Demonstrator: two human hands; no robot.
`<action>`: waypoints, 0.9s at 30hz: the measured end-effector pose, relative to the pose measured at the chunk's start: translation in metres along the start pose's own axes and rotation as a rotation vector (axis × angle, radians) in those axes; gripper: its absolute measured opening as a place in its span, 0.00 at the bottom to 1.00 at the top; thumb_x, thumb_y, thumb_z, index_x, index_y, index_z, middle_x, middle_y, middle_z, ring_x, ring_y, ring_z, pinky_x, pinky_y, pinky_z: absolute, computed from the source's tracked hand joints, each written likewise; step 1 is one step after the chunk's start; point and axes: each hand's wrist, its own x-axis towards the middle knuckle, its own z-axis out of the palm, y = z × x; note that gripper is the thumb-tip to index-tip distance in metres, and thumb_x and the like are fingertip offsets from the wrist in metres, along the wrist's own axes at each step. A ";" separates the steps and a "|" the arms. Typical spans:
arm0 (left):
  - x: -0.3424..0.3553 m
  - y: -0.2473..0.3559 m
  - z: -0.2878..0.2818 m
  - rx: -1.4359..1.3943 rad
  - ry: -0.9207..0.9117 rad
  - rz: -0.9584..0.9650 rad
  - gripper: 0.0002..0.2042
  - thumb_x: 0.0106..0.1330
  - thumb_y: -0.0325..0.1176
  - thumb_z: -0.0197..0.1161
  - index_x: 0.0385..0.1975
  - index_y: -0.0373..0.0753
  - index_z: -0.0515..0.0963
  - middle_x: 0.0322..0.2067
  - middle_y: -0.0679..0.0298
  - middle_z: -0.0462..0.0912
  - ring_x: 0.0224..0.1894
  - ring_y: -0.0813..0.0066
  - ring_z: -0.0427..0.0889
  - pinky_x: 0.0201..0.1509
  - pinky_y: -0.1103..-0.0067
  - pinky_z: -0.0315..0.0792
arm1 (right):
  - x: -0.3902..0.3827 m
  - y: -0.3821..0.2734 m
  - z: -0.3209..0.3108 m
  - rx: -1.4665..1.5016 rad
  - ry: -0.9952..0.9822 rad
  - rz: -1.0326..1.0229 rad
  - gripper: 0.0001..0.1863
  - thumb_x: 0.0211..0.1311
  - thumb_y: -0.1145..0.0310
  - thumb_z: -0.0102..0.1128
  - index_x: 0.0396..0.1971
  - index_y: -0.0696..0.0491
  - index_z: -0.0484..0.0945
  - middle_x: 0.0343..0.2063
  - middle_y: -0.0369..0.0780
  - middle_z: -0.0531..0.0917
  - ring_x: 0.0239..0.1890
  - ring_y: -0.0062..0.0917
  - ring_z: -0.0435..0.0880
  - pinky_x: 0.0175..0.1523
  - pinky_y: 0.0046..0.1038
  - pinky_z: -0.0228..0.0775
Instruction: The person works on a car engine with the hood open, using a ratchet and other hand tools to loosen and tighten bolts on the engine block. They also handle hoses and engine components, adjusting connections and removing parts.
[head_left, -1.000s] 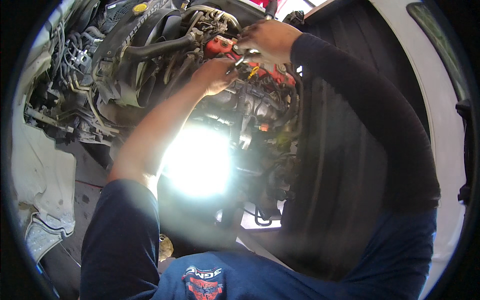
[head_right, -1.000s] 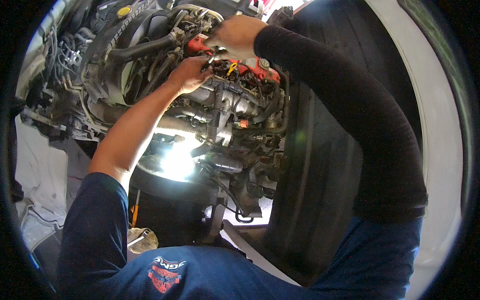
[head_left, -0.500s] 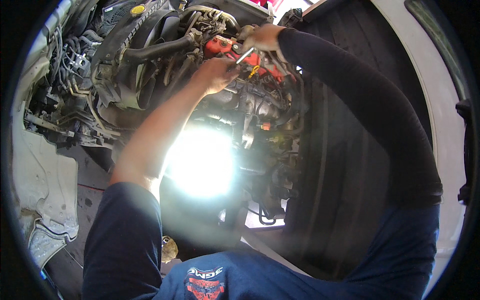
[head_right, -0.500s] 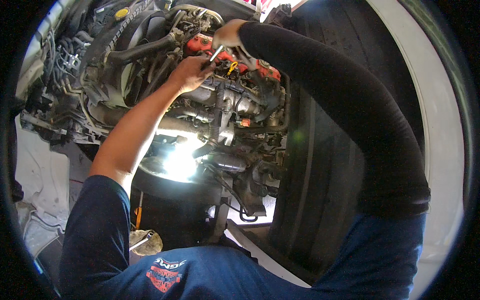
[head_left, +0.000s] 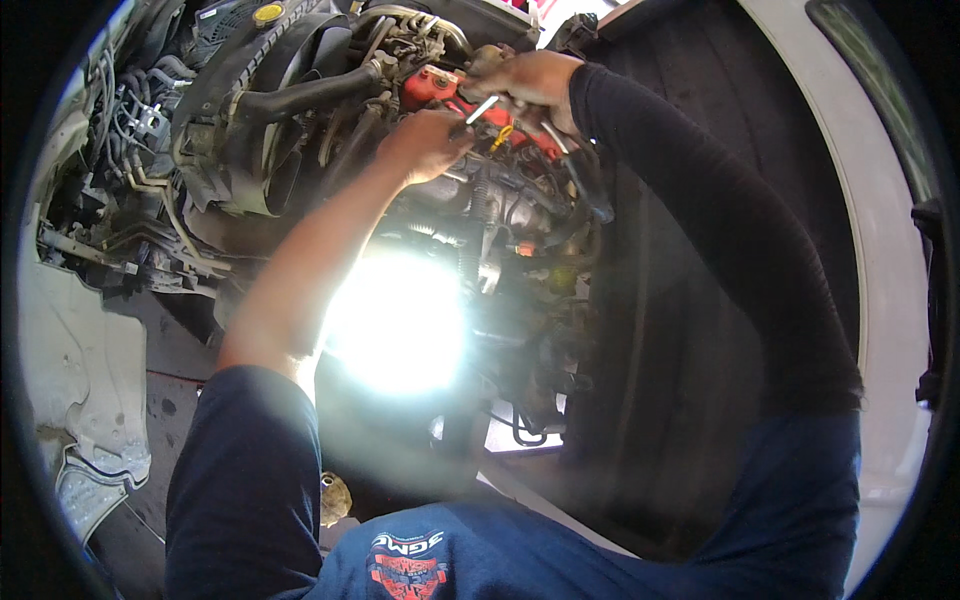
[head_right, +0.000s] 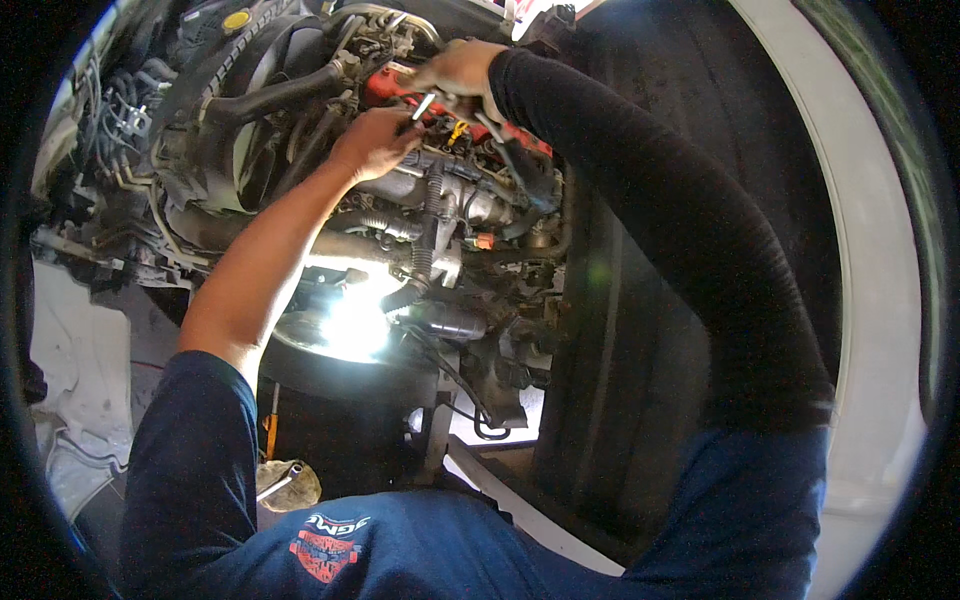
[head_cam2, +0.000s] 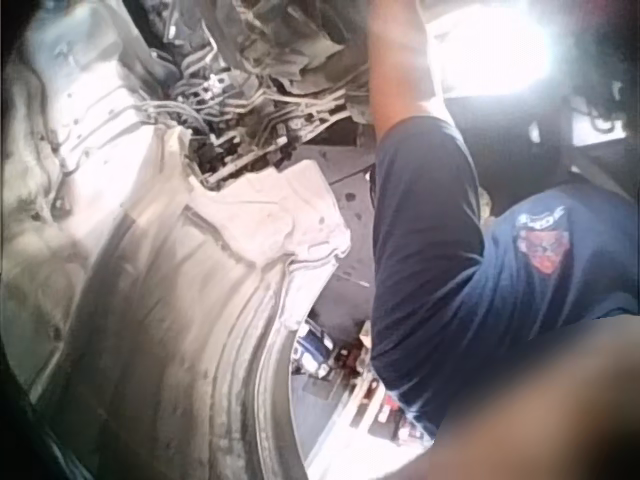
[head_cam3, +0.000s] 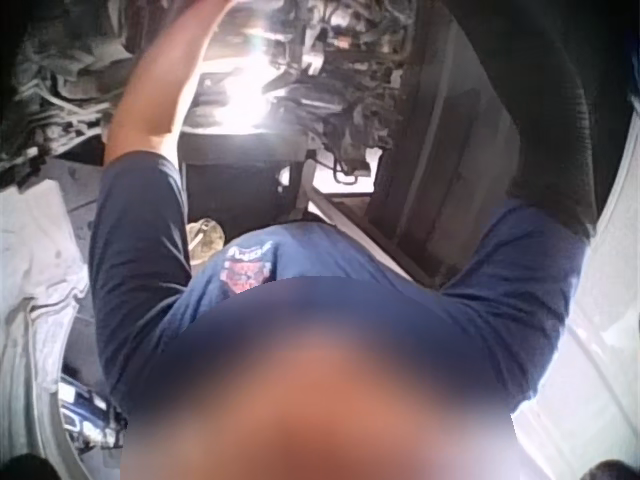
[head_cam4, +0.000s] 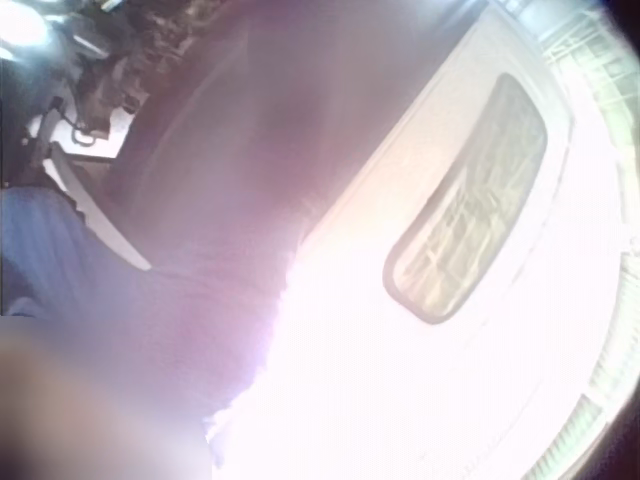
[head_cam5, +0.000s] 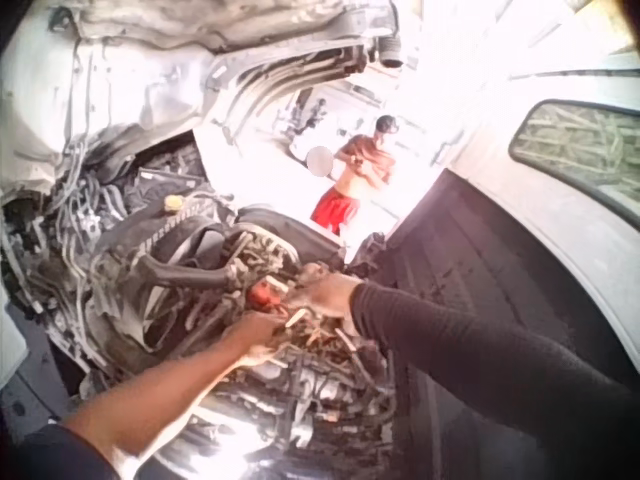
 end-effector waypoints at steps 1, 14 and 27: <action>0.001 -0.002 0.001 0.000 -0.003 -0.007 0.20 0.74 0.50 0.57 0.50 0.40 0.83 0.49 0.46 0.84 0.55 0.44 0.82 0.60 0.56 0.75 | -0.002 0.002 0.000 0.223 -0.088 0.035 0.17 0.70 0.54 0.68 0.46 0.54 0.85 0.21 0.33 0.75 0.16 0.15 0.71 0.18 0.23 0.63; -0.043 0.099 -0.012 -1.444 0.113 -0.298 0.25 0.71 0.46 0.62 0.61 0.35 0.73 0.54 0.53 0.83 0.54 0.55 0.82 0.63 0.63 0.72 | 0.006 0.011 0.017 0.868 -0.086 -0.041 0.09 0.80 0.62 0.56 0.42 0.52 0.77 0.17 0.29 0.67 0.14 0.15 0.62 0.19 0.21 0.61; -0.011 0.158 -0.142 -0.052 -0.525 -0.424 0.21 0.69 0.43 0.65 0.38 0.24 0.80 0.28 0.54 0.80 0.27 0.63 0.80 0.37 0.68 0.79 | 0.037 0.022 0.017 -0.124 0.320 -0.307 0.18 0.74 0.59 0.48 0.55 0.48 0.80 0.46 0.42 0.81 0.45 0.35 0.82 0.51 0.40 0.81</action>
